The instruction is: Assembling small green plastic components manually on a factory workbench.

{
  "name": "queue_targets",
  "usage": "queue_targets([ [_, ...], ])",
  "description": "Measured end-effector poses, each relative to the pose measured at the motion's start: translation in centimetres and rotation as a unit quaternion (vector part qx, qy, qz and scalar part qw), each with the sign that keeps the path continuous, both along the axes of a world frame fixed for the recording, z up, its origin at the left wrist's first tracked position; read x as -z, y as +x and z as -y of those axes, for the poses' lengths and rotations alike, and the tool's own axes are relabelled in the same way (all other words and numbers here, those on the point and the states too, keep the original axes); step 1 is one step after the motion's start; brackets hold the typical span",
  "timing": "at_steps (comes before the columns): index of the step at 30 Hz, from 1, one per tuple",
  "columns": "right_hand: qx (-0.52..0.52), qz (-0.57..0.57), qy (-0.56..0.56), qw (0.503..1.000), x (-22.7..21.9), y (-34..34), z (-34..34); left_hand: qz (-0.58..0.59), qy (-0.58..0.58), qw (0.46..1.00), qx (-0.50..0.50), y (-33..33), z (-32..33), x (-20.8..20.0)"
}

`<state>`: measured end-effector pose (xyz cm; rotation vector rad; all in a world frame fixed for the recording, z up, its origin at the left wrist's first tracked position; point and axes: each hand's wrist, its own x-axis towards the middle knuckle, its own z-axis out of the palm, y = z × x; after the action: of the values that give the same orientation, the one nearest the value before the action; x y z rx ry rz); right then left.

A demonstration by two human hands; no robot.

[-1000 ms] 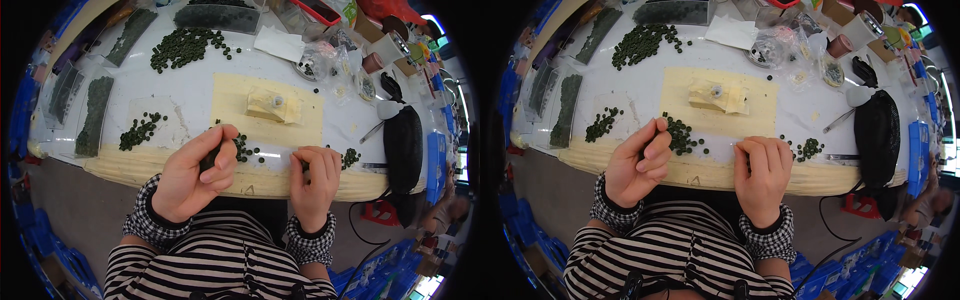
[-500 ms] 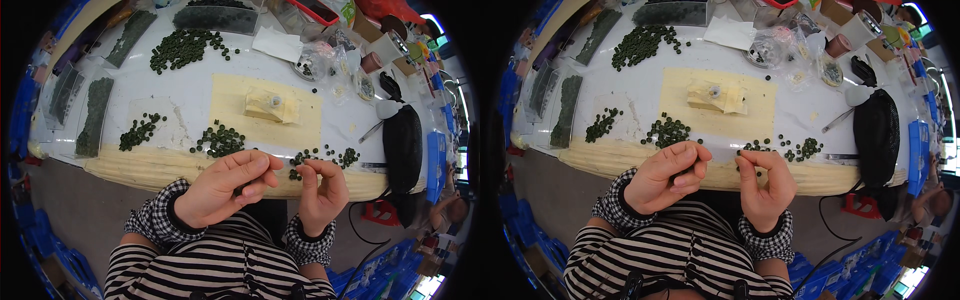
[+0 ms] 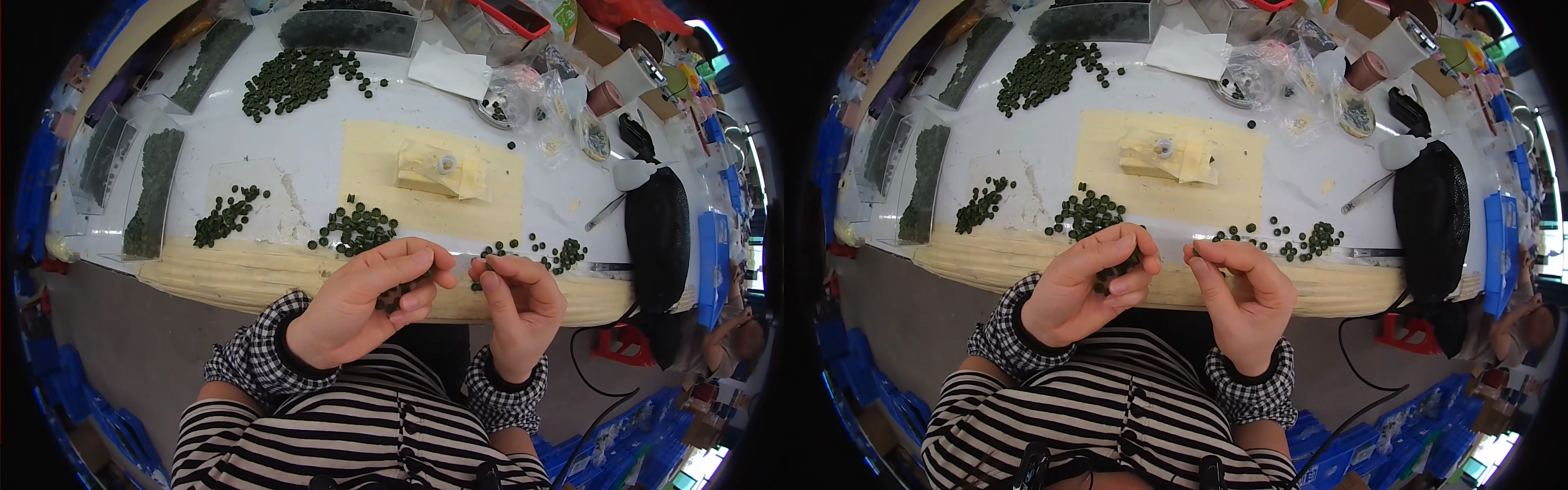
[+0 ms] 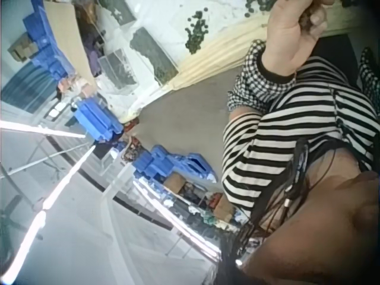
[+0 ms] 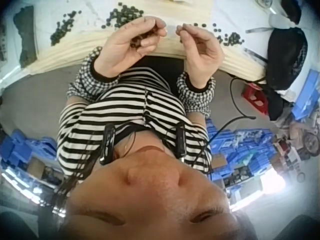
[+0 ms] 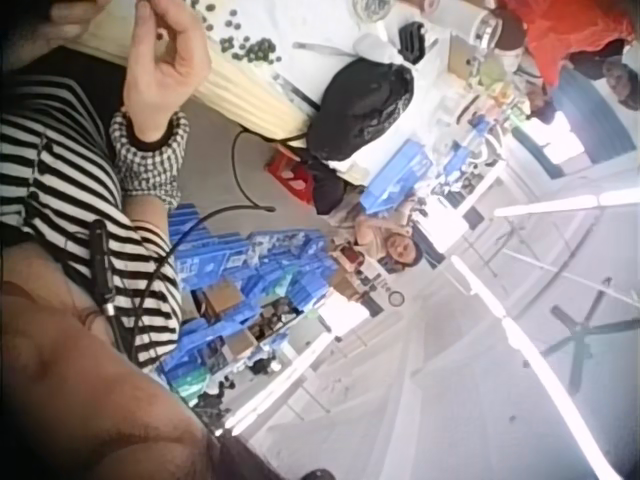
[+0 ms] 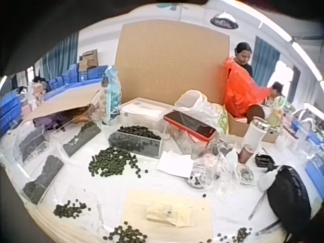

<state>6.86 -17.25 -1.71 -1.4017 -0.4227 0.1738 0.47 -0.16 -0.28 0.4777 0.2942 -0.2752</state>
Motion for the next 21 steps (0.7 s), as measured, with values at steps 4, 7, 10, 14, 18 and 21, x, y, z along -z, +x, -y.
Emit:
queue_targets([
  [4,-0.014,-0.046,0.045,0.998,-0.19,-0.11,-0.04,0.003,-0.019,1.000,-0.003,0.10,0.17,0.21],
  [7,-0.021,-0.062,0.068,0.996,-0.18,-0.11,-0.08,0.012,-0.040,0.999,0.006,0.00,0.05,0.54],
  [10,-0.023,-0.075,0.063,0.995,-0.24,-0.06,-0.08,-0.009,-0.026,1.000,-0.001,0.06,0.19,0.13],
  [14,-0.024,-0.088,0.061,0.994,-0.46,-0.09,-0.21,-0.006,-0.036,0.999,-0.006,0.06,0.10,0.34],
  [18,-0.028,-0.092,0.063,0.993,-0.55,-0.20,-0.28,-0.001,-0.015,1.000,-0.004,0.08,0.13,0.13],
  [21,-0.017,-0.083,0.067,0.994,-0.40,-0.20,-0.35,0.015,0.006,1.000,-0.003,0.04,0.18,0.18],
])
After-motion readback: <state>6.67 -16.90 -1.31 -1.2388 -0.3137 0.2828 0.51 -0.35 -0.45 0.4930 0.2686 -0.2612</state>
